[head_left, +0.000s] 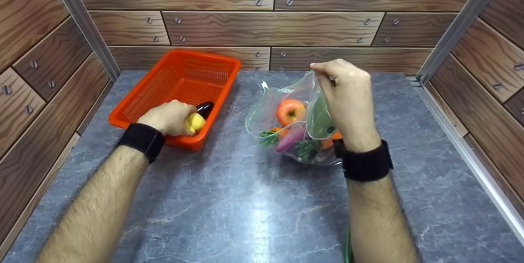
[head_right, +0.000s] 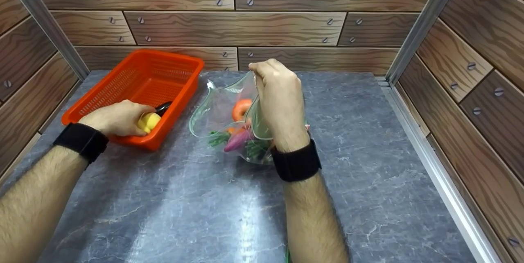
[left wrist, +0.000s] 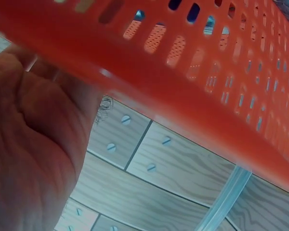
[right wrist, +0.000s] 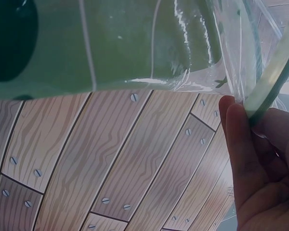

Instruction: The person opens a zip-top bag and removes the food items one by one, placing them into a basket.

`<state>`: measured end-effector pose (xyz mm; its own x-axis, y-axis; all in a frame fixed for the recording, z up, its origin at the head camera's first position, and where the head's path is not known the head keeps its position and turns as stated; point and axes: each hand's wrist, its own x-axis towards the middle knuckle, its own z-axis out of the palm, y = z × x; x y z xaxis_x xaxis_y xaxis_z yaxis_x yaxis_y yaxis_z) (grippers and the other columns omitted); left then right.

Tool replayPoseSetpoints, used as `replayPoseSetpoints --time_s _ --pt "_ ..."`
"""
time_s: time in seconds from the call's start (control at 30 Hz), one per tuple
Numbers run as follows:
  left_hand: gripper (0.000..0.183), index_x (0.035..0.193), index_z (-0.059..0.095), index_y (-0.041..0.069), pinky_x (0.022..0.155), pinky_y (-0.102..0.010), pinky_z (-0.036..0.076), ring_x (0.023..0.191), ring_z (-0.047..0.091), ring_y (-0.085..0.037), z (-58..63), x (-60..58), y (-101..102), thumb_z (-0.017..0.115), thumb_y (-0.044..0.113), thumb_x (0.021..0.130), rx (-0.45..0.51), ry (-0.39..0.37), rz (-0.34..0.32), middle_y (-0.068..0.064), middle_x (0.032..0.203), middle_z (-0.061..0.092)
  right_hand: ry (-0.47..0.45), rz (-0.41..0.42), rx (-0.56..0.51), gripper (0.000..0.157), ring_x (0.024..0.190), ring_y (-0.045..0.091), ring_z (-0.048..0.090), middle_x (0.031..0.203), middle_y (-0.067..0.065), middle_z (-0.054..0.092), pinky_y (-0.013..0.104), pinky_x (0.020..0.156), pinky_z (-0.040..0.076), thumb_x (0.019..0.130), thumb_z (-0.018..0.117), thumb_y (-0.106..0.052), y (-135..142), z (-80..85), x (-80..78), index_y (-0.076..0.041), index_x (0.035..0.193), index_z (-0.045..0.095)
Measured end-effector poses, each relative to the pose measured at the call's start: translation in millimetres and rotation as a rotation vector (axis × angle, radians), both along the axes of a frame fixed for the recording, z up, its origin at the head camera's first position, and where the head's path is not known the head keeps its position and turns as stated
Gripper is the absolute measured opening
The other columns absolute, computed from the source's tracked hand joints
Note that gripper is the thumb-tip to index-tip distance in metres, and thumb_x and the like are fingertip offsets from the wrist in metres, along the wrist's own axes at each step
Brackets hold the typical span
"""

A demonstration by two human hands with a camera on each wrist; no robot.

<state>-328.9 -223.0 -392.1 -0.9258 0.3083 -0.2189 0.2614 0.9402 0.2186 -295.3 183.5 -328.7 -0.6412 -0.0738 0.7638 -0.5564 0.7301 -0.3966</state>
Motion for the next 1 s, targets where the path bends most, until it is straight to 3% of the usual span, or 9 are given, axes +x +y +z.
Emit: replayPoseSetpoints --time_s 0.23,0.4,0.63,0.8,1.0 --pt "0.029 0.121 0.079 0.013 0.077 -0.039 0.050 0.091 0.065 -0.027 -2.6 2.3 -1.6 0.090 0.025 0.098 0.027 -0.007 0.012 -0.009 0.101 0.070 0.000 0.011 0.001 0.012 0.108 0.035 0.088 0.113 0.015 0.091 0.048 0.104 0.070 0.109 0.081 -0.004 -0.7 0.8 0.8 -0.004 0.115 0.091" --pt "0.046 0.139 0.081 0.010 0.076 -0.040 0.050 0.092 0.064 -0.027 2.2 3.4 -0.4 0.093 0.029 0.098 0.047 0.024 0.033 -0.011 0.107 0.073 0.016 0.010 0.012 0.013 0.108 0.033 0.089 0.112 0.014 0.091 0.047 0.103 0.069 0.110 0.081 -0.007 1.0 0.7 0.4 -0.005 0.115 0.092" --pt "0.057 0.157 0.071 0.009 0.102 -0.060 0.065 0.118 0.077 -0.037 21.0 8.9 13.0 0.089 0.028 0.106 0.103 0.098 0.068 -0.021 0.143 0.080 -0.001 0.006 -0.005 0.012 0.109 0.033 0.088 0.113 0.013 0.091 0.048 0.104 0.069 0.109 0.081 -0.005 1.0 0.7 0.4 -0.005 0.115 0.092" --pt "0.070 0.169 0.060 0.005 0.126 -0.065 0.057 0.154 0.067 -0.048 38.3 16.6 27.3 0.087 0.025 0.107 0.158 0.217 0.062 -0.025 0.166 0.069 -0.006 0.004 -0.007 0.013 0.109 0.034 0.088 0.114 0.014 0.091 0.046 0.104 0.069 0.110 0.081 -0.005 2.0 0.2 -0.5 -0.005 0.117 0.092" --pt "0.072 0.172 0.058 0.007 0.135 -0.062 0.050 0.162 0.061 -0.045 52.0 26.6 42.6 0.086 0.022 0.108 0.237 0.317 0.043 -0.023 0.171 0.066 -0.012 0.007 -0.014 0.013 0.109 0.033 0.088 0.115 0.014 0.091 0.043 0.104 0.068 0.110 0.080 -0.007 0.9 1.1 -0.1 -0.005 0.117 0.092"
